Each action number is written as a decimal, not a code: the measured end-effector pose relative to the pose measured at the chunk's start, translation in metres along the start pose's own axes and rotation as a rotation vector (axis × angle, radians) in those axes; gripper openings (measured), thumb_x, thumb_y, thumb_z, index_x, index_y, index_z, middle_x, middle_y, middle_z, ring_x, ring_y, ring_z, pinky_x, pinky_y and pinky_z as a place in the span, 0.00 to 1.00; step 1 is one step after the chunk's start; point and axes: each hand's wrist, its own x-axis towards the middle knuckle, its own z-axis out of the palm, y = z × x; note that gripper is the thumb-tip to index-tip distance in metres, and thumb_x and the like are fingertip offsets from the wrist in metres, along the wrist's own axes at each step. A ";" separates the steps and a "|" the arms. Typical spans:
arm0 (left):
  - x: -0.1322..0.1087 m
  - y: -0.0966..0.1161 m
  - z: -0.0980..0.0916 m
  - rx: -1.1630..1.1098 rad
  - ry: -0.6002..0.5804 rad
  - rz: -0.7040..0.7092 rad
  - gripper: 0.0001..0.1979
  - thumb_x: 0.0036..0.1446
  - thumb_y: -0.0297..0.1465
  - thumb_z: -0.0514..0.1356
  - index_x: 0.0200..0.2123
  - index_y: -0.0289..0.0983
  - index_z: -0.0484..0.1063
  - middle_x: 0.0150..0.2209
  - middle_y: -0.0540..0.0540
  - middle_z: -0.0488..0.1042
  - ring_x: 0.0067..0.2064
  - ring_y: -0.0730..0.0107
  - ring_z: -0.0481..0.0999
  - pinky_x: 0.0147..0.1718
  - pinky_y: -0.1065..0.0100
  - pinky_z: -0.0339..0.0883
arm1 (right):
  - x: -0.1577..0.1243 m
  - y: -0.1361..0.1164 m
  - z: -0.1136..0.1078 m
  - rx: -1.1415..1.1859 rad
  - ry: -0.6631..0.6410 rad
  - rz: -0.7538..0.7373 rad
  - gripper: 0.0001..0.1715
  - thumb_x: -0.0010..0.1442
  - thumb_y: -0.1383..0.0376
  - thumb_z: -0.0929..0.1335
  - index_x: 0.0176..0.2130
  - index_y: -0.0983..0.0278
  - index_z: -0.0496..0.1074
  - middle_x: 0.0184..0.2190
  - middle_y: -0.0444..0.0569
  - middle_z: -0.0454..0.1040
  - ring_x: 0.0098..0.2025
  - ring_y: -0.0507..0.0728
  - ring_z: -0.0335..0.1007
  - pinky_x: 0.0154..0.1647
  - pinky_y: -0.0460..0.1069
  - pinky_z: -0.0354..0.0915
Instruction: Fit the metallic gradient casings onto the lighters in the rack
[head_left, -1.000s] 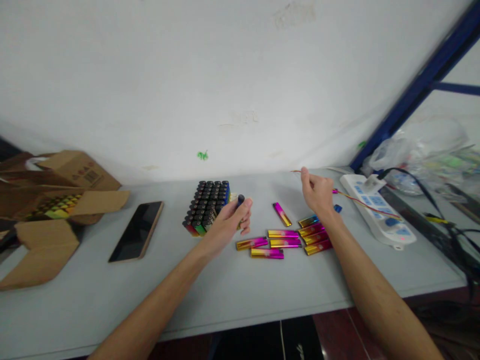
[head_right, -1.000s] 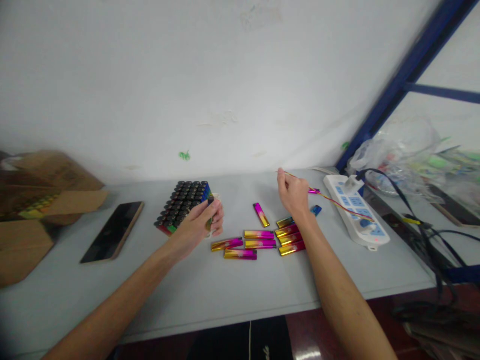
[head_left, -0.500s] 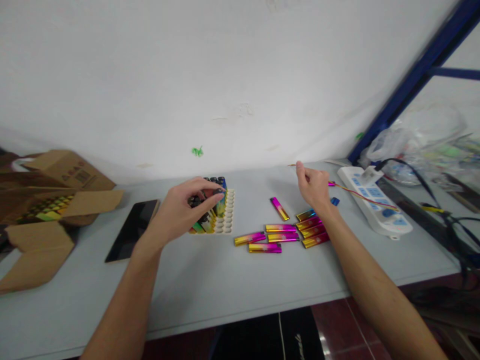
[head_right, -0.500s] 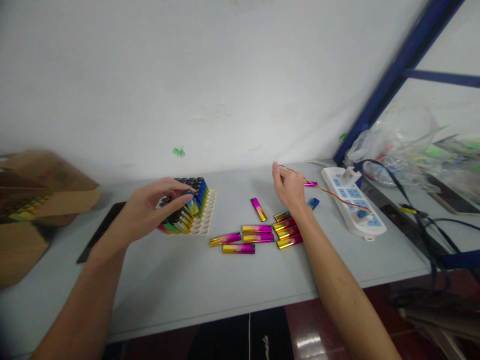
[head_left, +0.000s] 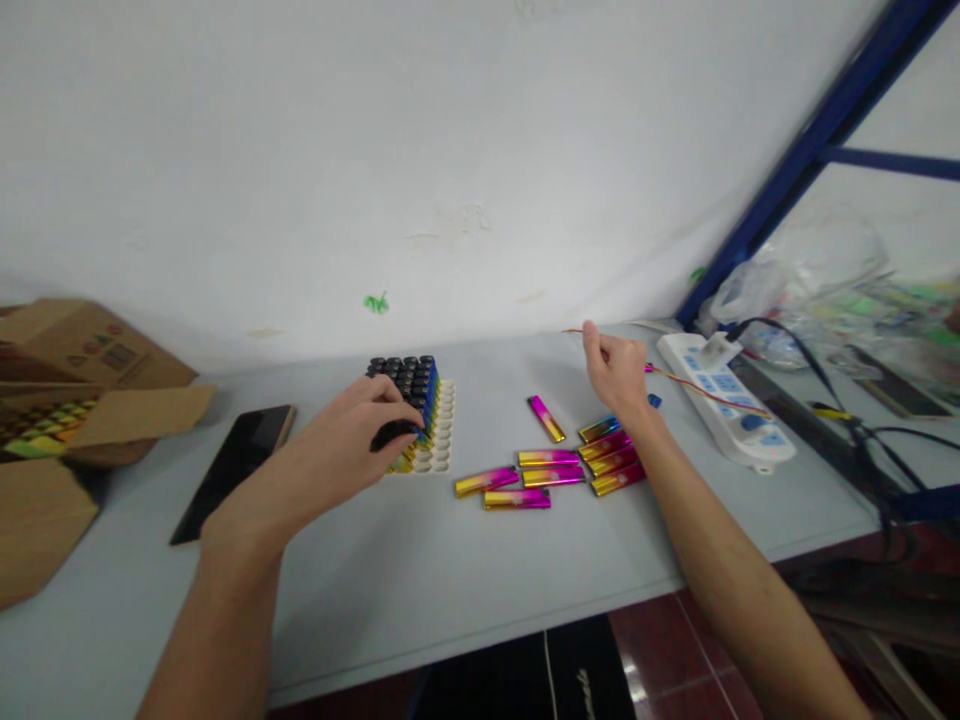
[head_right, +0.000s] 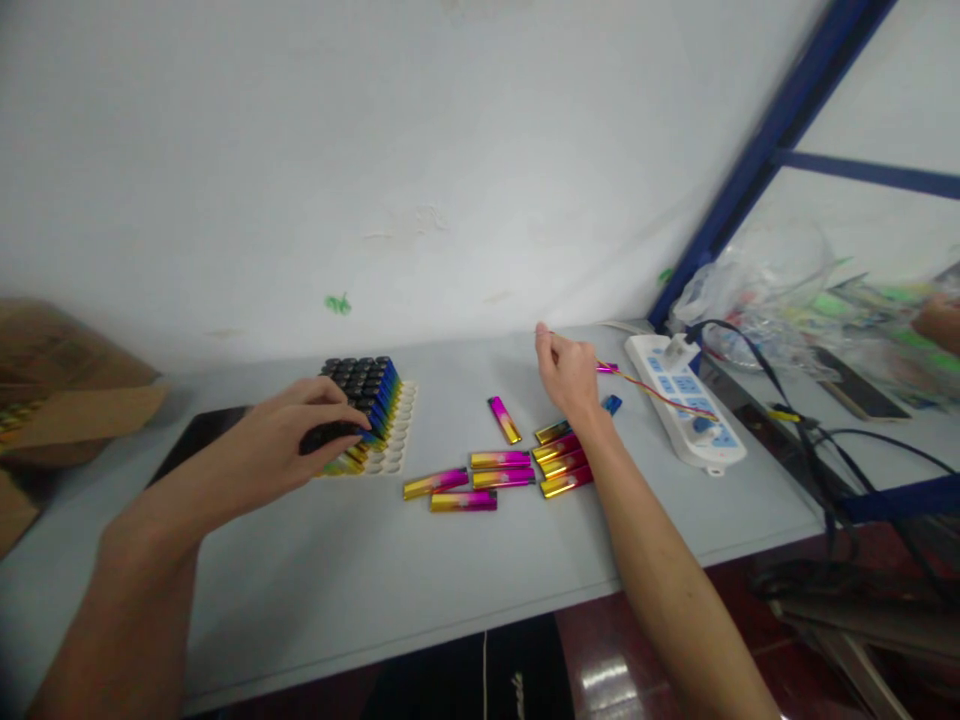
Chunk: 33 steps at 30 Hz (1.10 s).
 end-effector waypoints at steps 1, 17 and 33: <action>0.000 0.002 0.002 0.019 0.008 -0.002 0.15 0.66 0.40 0.59 0.40 0.45 0.87 0.42 0.40 0.77 0.42 0.53 0.78 0.50 0.52 0.76 | 0.001 0.001 -0.001 -0.004 0.009 0.002 0.38 0.77 0.44 0.55 0.19 0.57 0.49 0.15 0.42 0.52 0.20 0.52 0.50 0.30 0.53 0.47; 0.028 0.105 0.100 -0.047 0.051 0.341 0.17 0.74 0.35 0.59 0.61 0.42 0.77 0.63 0.36 0.75 0.63 0.48 0.76 0.62 0.47 0.73 | 0.025 0.049 -0.058 -0.199 0.400 0.196 0.38 0.79 0.57 0.59 0.17 0.60 0.62 0.15 0.43 0.57 0.21 0.52 0.57 0.30 0.52 0.46; 0.107 0.109 0.137 -0.009 -0.039 0.334 0.16 0.78 0.35 0.54 0.58 0.38 0.77 0.58 0.38 0.81 0.63 0.51 0.76 0.70 0.42 0.60 | 0.026 0.052 -0.075 -0.100 0.656 0.140 0.39 0.79 0.51 0.57 0.17 0.59 0.58 0.15 0.42 0.54 0.20 0.51 0.51 0.28 0.52 0.48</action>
